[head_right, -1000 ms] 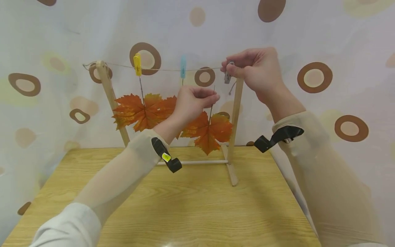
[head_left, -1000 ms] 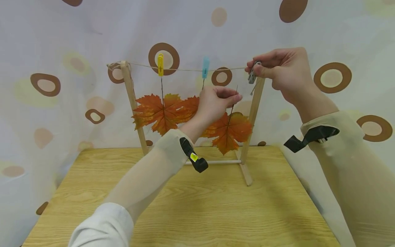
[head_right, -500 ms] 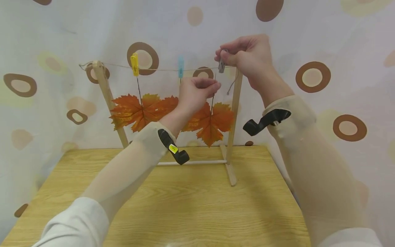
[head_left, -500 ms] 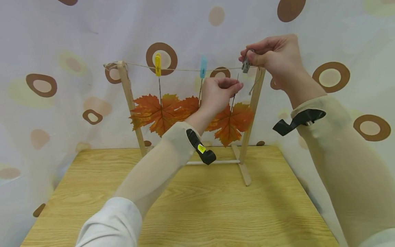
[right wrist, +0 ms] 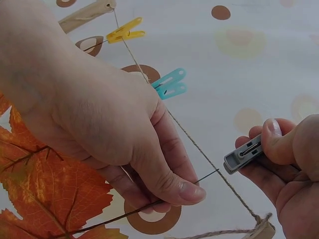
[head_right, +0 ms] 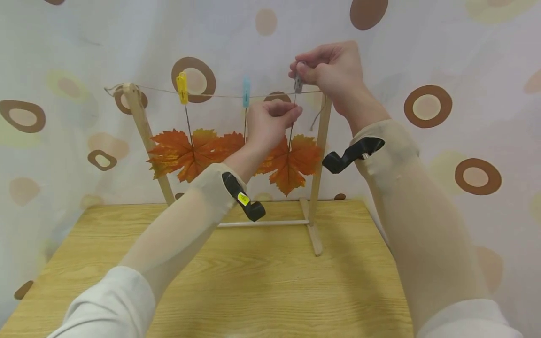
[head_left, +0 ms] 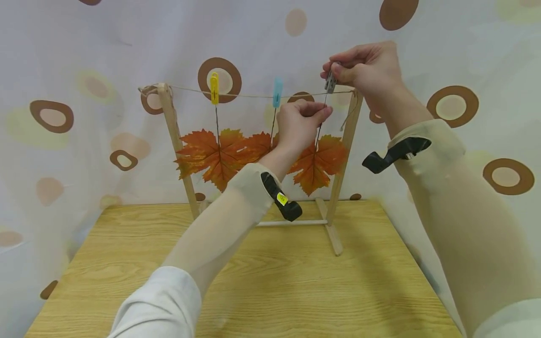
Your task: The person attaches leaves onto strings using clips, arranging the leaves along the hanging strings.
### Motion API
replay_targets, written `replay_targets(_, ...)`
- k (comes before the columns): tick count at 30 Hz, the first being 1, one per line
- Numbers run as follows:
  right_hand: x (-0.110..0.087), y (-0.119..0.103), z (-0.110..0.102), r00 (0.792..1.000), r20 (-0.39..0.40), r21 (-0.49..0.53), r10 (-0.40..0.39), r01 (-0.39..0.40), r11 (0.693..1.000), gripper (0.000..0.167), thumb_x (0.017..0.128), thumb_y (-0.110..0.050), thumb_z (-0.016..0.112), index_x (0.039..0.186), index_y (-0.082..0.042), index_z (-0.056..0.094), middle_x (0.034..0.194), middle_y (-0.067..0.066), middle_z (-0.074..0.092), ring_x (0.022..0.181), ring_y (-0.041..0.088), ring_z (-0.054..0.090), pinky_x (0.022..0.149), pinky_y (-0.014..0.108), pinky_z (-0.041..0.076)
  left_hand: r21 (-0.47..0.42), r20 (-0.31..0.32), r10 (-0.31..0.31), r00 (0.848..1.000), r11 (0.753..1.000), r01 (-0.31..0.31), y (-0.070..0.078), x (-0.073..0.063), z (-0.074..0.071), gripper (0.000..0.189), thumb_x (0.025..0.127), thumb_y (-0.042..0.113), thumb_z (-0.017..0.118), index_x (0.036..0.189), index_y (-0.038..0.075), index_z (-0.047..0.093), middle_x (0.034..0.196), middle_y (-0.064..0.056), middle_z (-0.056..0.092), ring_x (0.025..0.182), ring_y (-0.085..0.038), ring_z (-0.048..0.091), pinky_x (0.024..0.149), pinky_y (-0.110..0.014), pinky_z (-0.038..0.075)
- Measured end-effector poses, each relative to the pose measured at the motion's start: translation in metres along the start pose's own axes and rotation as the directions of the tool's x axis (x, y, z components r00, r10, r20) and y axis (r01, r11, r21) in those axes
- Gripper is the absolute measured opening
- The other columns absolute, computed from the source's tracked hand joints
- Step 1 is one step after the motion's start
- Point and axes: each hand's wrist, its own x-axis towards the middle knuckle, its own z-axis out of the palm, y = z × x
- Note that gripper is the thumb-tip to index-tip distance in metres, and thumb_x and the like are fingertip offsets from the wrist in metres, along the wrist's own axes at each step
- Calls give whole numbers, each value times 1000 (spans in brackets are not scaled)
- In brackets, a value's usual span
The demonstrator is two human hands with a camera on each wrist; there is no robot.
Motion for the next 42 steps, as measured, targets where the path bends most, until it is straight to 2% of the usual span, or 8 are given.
replay_targets(13,0,6,-1,999,27,-30,16,-15,999,24,90,0,80,111,10,77,99,18,77,95,25,78,96,31,58,7,-36,6,999,1000,-6,1,1,5,19,95,27,82,106,11,85,91,6,77,86,-9,68,74,-20,55)
replay_targets(19,0,8,-1,999,36,-109,14,-10,994,17,92,-1,79,108,6,80,99,15,78,95,22,78,99,34,56,-3,-42,9,999,1000,-9,2,2,5,19,95,27,82,106,11,85,92,6,77,86,-8,69,74,-20,55)
replay_targets(27,-2,9,1,998,56,-154,23,-14,988,16,93,0,77,109,6,80,98,13,79,94,22,78,93,33,58,-20,-52,0,999,1000,-1,3,2,4,20,95,27,83,106,11,85,90,7,77,86,-9,69,73,-22,55)
replay_targets(35,-5,9,2,996,71,-246,51,-32,969,20,96,-2,76,114,4,78,101,10,80,97,19,78,93,30,58,-40,-45,-12,999,999,10,1,0,2,20,94,28,83,104,11,85,88,7,77,85,-9,69,72,-23,56)
replay_targets(42,-8,11,-2,993,110,-340,46,-6,940,31,98,-6,76,126,6,73,108,8,80,105,16,76,101,31,54,-46,-39,-8,999,999,6,-3,-1,3,18,93,29,84,101,12,85,91,8,74,86,-10,68,72,-24,56)
